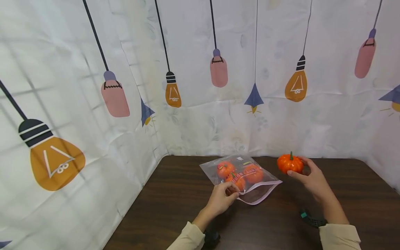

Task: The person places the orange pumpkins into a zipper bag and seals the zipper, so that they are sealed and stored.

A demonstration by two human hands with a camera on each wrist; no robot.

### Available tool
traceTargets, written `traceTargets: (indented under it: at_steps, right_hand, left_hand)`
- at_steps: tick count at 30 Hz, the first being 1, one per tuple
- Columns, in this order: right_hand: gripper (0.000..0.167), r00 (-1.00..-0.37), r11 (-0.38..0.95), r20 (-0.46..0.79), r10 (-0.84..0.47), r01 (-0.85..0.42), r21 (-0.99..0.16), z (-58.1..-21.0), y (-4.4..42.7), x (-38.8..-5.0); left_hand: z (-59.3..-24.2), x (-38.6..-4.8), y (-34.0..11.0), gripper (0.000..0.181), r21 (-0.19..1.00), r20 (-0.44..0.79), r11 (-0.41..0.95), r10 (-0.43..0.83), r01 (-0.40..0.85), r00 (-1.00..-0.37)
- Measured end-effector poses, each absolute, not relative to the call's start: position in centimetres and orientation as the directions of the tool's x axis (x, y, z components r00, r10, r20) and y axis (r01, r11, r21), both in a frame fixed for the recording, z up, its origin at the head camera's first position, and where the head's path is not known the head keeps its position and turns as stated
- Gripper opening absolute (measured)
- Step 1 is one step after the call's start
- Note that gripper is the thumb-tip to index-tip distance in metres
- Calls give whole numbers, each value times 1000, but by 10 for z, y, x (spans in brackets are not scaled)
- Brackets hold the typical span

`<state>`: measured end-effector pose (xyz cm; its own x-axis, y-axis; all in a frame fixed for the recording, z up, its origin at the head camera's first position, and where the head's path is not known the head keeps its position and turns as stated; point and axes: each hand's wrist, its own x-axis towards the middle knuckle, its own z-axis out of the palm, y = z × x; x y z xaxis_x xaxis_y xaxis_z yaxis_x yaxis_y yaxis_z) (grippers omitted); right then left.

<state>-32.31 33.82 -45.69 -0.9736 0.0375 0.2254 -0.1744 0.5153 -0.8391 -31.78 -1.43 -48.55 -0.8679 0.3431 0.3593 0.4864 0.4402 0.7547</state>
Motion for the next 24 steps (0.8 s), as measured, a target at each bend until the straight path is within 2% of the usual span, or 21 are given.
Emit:
traceTargets:
  at_steps: [10,24]
  right_hand:
    - [84,-978,585,210,6,-167,-794,-457,326,-301]
    - [83,-974,575,227,-2,-187,-796,-454,314,-277]
  left_hand:
    - [-485,-318,-13,6,761,361,430,341,485,-868]
    - [-486,-318,-14,6,757,372,424,345,497,-862]
